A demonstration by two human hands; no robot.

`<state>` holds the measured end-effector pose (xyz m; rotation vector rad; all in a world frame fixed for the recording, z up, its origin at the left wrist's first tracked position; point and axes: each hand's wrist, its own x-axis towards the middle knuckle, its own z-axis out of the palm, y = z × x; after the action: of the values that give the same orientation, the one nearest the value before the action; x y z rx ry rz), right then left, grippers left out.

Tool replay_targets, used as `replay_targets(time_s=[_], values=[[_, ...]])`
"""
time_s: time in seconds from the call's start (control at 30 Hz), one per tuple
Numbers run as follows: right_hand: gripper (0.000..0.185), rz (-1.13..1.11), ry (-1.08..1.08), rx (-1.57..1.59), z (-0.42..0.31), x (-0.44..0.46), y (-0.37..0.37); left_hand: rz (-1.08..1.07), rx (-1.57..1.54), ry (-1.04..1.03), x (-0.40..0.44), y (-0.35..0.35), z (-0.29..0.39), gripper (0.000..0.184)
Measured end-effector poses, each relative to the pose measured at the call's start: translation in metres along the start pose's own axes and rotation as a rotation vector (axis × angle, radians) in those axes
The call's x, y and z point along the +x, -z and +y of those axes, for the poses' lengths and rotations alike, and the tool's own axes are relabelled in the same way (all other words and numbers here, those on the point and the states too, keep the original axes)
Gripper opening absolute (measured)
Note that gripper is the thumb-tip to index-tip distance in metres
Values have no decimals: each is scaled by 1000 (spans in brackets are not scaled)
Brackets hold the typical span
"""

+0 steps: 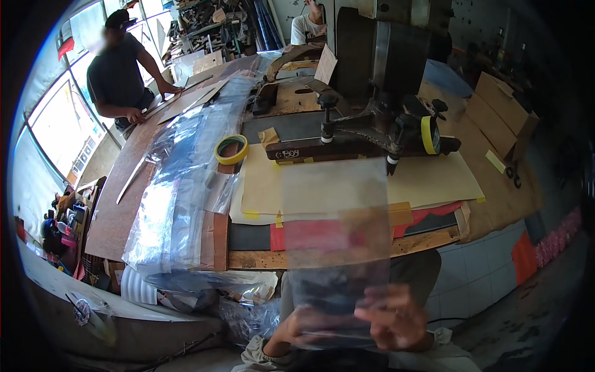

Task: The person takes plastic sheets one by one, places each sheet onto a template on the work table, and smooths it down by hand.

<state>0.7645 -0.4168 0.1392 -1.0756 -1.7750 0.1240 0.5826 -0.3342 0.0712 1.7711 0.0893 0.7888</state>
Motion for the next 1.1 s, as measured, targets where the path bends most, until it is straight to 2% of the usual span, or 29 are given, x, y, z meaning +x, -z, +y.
replay_targets(time_s=[0.03,0.07,0.17,0.27,0.37,0.43,0.57,0.6,0.73,0.83,0.93,1.1], values=[[28,-9,-116,-39,5,5,0,-38,53,54,3,2,4,36],[28,-18,-231,-79,10,10,-1,-38,-29,280,11,2,9,34],[27,-132,-377,-506,37,17,-6,190,-309,565,22,-13,-23,31],[29,-222,-309,-853,54,34,-1,402,-392,742,11,-30,-66,30],[25,-317,-249,-631,94,55,-10,395,-575,751,24,-27,-45,27],[28,-357,-107,-613,125,75,-27,405,-588,714,23,-25,-49,29],[40,-261,-8,-588,179,99,-60,451,-675,750,32,-14,-41,27],[40,-251,-9,-568,185,101,-63,393,-666,728,31,-8,-42,28],[44,-252,-46,-541,189,102,-61,446,-650,776,32,-13,-47,31],[44,-248,-49,-551,187,104,-60,471,-715,707,35,-16,-42,25],[43,-234,-30,-540,188,102,-61,391,-647,688,29,-14,-51,29],[40,-211,16,-545,192,100,-65,387,-616,755,35,-13,-47,28]])
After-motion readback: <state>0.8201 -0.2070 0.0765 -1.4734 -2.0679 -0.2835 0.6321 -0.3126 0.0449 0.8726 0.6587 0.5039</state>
